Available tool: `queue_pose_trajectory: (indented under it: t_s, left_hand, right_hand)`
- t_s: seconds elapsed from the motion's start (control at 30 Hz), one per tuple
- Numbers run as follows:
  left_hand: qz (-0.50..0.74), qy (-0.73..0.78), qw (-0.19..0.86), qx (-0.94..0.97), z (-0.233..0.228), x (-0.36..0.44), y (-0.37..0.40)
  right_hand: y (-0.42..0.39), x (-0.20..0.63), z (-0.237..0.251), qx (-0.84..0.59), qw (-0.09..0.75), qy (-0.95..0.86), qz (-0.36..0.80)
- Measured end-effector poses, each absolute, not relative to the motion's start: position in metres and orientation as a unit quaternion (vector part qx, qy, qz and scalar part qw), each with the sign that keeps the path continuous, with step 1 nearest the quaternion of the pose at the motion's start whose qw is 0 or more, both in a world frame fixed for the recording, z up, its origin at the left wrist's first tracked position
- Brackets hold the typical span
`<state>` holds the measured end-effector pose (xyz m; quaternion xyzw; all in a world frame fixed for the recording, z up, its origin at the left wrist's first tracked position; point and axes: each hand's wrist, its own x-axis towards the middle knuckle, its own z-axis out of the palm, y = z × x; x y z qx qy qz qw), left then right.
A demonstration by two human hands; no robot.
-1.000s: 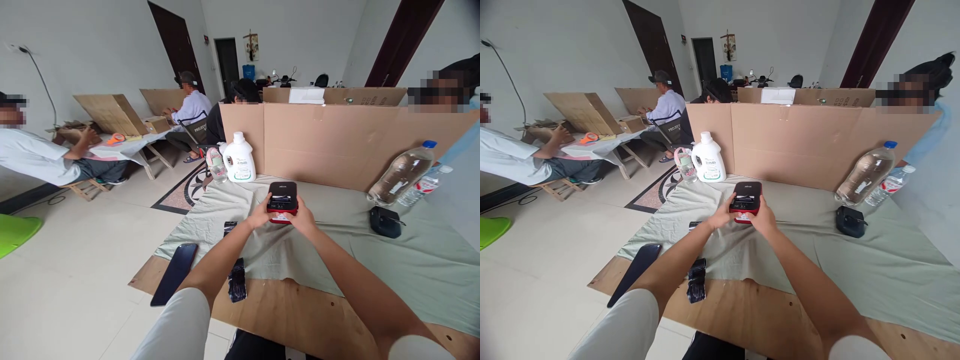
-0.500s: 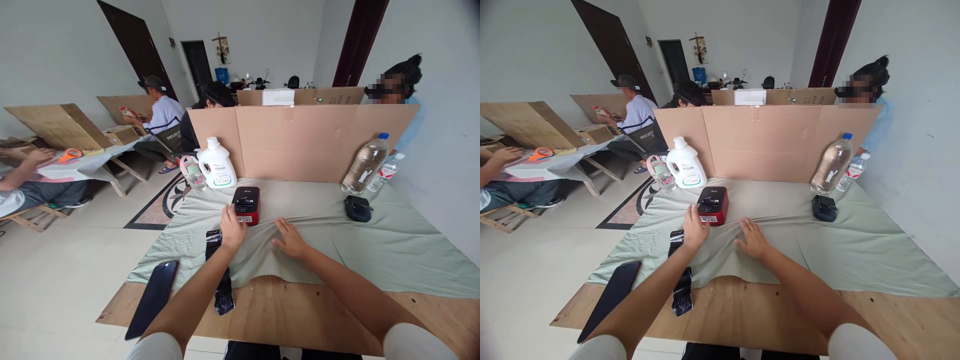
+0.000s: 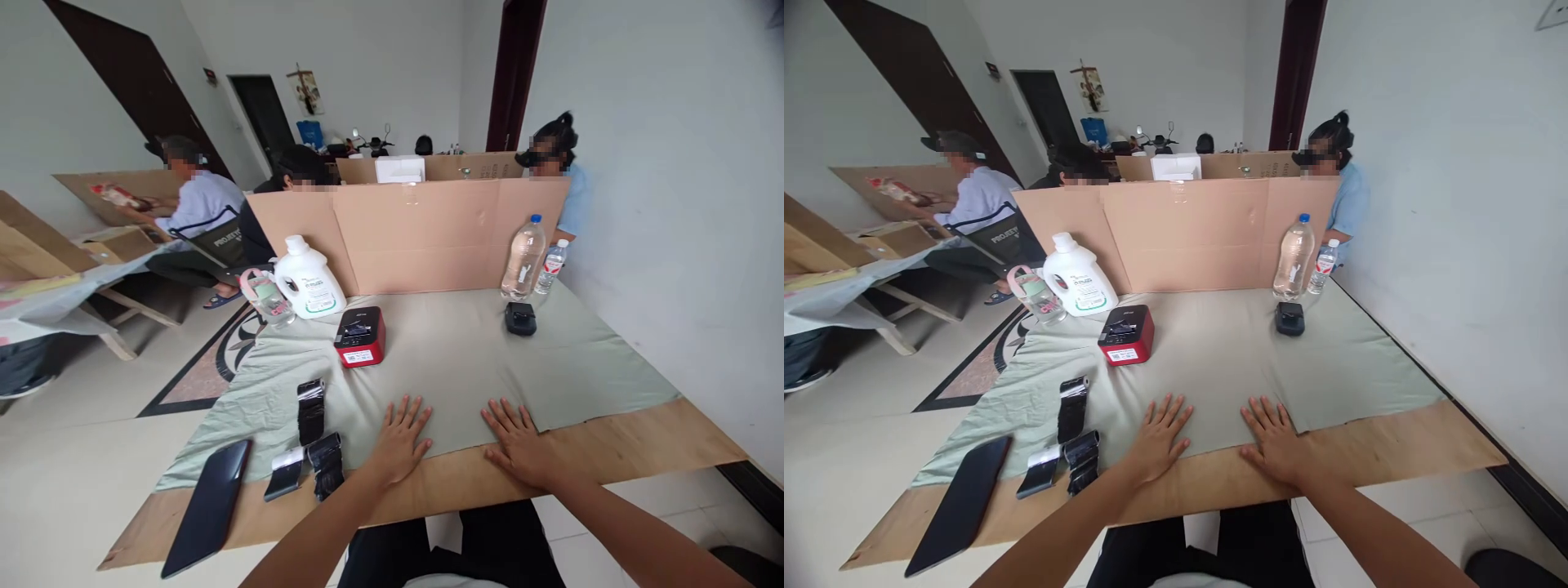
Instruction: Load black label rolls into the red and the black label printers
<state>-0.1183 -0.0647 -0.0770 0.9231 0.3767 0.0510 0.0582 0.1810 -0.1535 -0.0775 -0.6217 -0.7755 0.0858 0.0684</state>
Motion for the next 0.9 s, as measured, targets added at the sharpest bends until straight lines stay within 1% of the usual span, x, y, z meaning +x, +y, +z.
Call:
queue_pose_trajectory:
  t_s: [0.1, 0.23, 0.37, 0.43, 0.5, 0.6, 0.73, 0.8, 0.9]
  left_hand:
    - [0.039, 0.383, 0.038, 0.922, -0.077, -0.119, -0.065]
    - [0.034, 0.385, 0.020, 0.922, -0.078, -0.118, -0.064]
    - [0.034, 0.376, 0.017, 0.926, -0.080, -0.119, -0.063]
    - [0.034, 0.374, 0.017, 0.926, -0.080, -0.120, -0.063]
    - [0.036, 0.375, 0.015, 0.926, -0.081, -0.120, -0.063]
    - [0.041, 0.374, 0.010, 0.926, -0.080, -0.121, -0.063]
    - [0.050, 0.368, 0.007, 0.928, -0.076, -0.122, -0.064]
    - [0.047, 0.369, 0.016, 0.928, -0.073, -0.122, -0.065]
    - [0.036, 0.373, 0.039, 0.926, -0.069, -0.122, -0.065]
  right_hand:
    - [-0.171, 0.191, -0.080, -0.684, 0.057, -0.720, 0.101]
    - [-0.197, 0.233, -0.085, -0.829, 0.051, -0.553, 0.072]
    - [-0.196, 0.282, -0.067, -0.878, 0.054, -0.474, 0.037]
    - [-0.168, 0.298, -0.048, -0.879, 0.086, -0.470, -0.007]
    - [-0.122, 0.306, -0.029, -0.875, 0.127, -0.465, -0.032]
    - [-0.039, 0.307, -0.012, -0.890, 0.182, -0.418, 0.023]
    - [0.046, 0.298, -0.016, -0.918, 0.234, -0.310, 0.079]
    - [0.067, 0.296, -0.025, -0.924, 0.247, -0.281, 0.077]
    - [0.076, 0.302, -0.038, -0.925, 0.247, -0.285, 0.053]
